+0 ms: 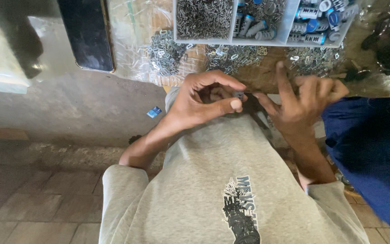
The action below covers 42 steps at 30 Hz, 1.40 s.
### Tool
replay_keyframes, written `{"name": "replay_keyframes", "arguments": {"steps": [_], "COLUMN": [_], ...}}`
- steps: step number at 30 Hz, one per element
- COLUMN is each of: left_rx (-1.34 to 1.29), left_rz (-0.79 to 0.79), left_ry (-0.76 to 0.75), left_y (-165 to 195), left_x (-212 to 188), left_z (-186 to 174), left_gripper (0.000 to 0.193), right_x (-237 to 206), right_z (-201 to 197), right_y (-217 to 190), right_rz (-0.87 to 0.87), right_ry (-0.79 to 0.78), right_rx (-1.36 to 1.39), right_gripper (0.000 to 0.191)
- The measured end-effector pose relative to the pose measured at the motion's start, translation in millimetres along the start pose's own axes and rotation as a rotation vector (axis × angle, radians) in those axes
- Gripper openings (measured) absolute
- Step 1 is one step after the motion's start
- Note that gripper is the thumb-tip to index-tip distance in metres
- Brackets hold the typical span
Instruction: The person sits at a workbench assembling small metal fittings. They pick a metal body in one hand, insert a blue plastic component into it, press and twist the parts together by hand, then set the assembled fitting aside and repeat with new parts from a compartment tray.
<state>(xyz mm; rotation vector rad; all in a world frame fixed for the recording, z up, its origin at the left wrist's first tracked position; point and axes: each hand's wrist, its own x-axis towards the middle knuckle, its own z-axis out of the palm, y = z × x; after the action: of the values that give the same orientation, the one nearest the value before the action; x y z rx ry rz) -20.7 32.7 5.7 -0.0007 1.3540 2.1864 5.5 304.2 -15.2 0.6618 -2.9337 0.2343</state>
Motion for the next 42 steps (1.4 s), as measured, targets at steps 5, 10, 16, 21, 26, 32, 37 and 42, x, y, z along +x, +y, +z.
{"name": "replay_keyframes", "arguments": {"steps": [5, 10, 16, 21, 26, 32, 37, 42], "left_rx": [-0.016, -0.068, -0.116, 0.078, 0.306, 0.193, 0.062, -0.016], "left_rz": [-0.012, -0.059, -0.02, 0.019, 0.107, -0.063, -0.023, -0.037], "left_ry": [0.014, 0.019, 0.007, 0.028, -0.096, 0.025, 0.106, 0.111], "left_y": [-3, -8, -7, -2, 3, 9, 6, 1], "left_x": [0, -4, -3, -4, -4, -19, -21, -22], "left_z": [3, 8, 11, 7, -7, -12, -13, -9], "left_gripper": [0.022, 0.022, 0.021, 0.02, 0.015, 0.016, 0.016, 0.015], "right_x": [-3, 21, 47, 63, 61, 45, 33, 32], "right_z": [-4, -9, -9, -11, -30, -15, 0, 1], "right_y": [7, -8, -34, -44, -27, -22, -31, -27], "right_rz": [-0.218, -0.141, -0.196, -0.271, -0.233, -0.196, -0.218, -0.32], "right_ry": [0.065, 0.215, 0.299, 0.363, -0.057, -0.038, 0.041, 0.028], "right_rx": [0.297, 0.524, 0.904, 0.846, 0.914, 0.356, 0.261, 0.36], "right_gripper": [0.024, 0.017, 0.017, 0.028, 0.024, 0.049, 0.036, 0.02]}}
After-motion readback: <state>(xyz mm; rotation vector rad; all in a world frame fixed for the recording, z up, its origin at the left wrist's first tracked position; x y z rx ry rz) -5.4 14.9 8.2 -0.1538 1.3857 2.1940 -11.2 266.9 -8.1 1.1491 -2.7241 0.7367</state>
